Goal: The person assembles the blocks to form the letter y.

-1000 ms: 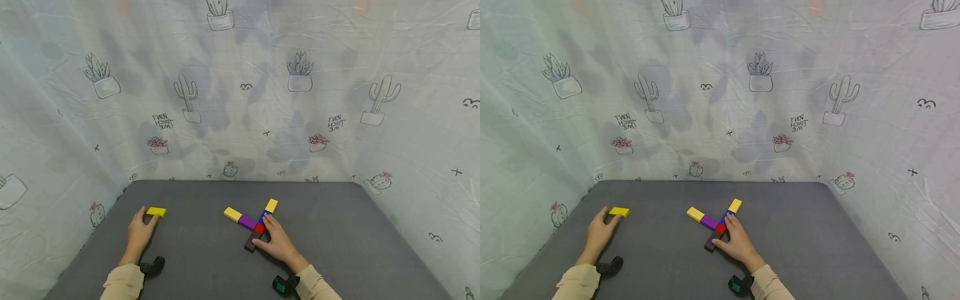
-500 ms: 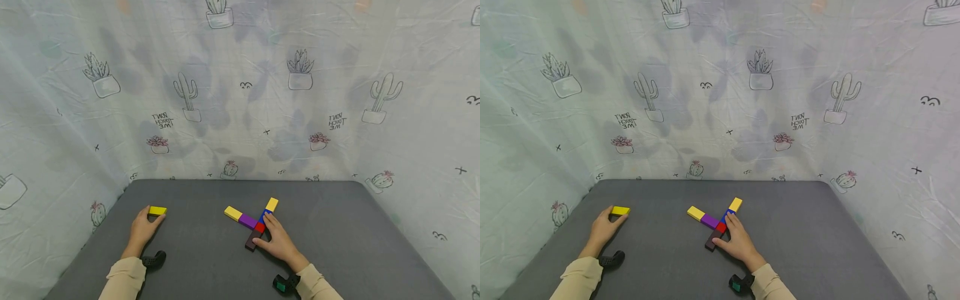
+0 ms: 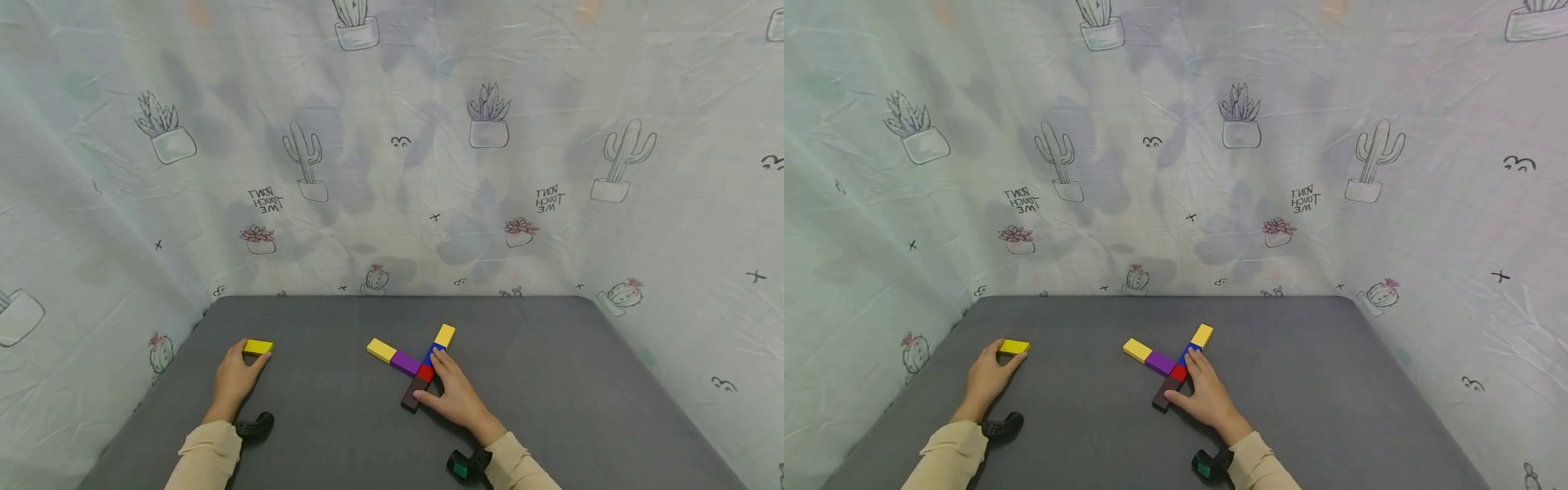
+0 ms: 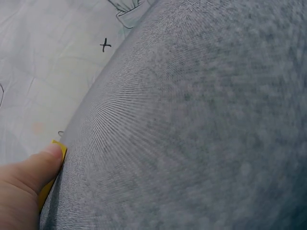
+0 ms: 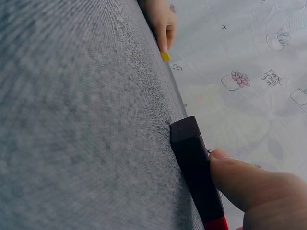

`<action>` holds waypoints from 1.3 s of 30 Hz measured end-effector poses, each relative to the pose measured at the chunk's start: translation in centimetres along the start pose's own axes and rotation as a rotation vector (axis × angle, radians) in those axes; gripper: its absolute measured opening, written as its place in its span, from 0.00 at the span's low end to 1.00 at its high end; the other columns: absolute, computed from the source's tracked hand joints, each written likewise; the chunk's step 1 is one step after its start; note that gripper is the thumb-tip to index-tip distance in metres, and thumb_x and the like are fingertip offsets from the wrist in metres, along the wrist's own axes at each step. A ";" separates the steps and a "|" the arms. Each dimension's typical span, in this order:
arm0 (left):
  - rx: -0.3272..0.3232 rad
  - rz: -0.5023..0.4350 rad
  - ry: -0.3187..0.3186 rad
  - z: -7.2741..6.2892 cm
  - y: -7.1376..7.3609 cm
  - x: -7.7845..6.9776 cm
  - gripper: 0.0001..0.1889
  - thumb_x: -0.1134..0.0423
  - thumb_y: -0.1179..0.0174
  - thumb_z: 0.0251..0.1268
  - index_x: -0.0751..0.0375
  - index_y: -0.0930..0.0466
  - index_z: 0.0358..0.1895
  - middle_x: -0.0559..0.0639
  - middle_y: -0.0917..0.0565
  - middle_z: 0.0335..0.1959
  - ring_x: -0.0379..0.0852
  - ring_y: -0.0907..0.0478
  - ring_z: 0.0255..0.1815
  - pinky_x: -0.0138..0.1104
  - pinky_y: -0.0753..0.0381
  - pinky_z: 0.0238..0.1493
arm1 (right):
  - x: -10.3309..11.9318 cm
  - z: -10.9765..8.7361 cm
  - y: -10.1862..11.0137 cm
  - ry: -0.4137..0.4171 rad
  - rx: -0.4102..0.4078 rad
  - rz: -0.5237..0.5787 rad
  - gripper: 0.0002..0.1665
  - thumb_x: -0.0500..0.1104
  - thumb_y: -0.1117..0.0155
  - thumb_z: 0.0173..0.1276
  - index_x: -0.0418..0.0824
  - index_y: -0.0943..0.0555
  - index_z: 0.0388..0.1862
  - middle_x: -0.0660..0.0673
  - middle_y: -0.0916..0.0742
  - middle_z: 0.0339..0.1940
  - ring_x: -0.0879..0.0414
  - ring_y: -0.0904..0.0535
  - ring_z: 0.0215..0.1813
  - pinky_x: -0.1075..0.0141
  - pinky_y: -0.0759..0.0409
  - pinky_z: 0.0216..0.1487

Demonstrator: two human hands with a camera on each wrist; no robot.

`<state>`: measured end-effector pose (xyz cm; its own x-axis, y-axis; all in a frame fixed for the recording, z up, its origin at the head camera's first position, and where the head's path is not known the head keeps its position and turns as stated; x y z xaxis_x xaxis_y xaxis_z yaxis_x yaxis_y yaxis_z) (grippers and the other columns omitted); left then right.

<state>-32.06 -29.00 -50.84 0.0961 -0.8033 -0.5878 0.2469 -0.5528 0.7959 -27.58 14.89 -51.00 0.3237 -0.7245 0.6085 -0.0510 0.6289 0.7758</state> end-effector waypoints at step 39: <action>-0.149 -0.105 -0.081 -0.6 0.0 0.1 0.37 0.60 0.36 0.60 0.76 0.41 0.67 0.75 0.37 0.63 0.71 0.38 0.62 0.61 0.38 0.62 | 0.1 0.0 0.0 -0.005 0.003 -0.010 0.54 0.66 0.37 0.59 0.34 0.40 0.72 0.38 0.39 0.75 0.42 0.47 0.76 0.43 0.42 0.71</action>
<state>-31.49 -28.96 -50.97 -0.0146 -0.7616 -0.6479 0.3922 -0.6004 0.6969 -27.60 14.85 -50.93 0.3199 -0.7321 0.6014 -0.0504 0.6207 0.7824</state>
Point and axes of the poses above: each hand's wrist, its own z-axis towards the middle knuckle, its own y-axis out of the back of the hand, x = y × z, the point moved 3 cm from there along z, towards the middle knuckle
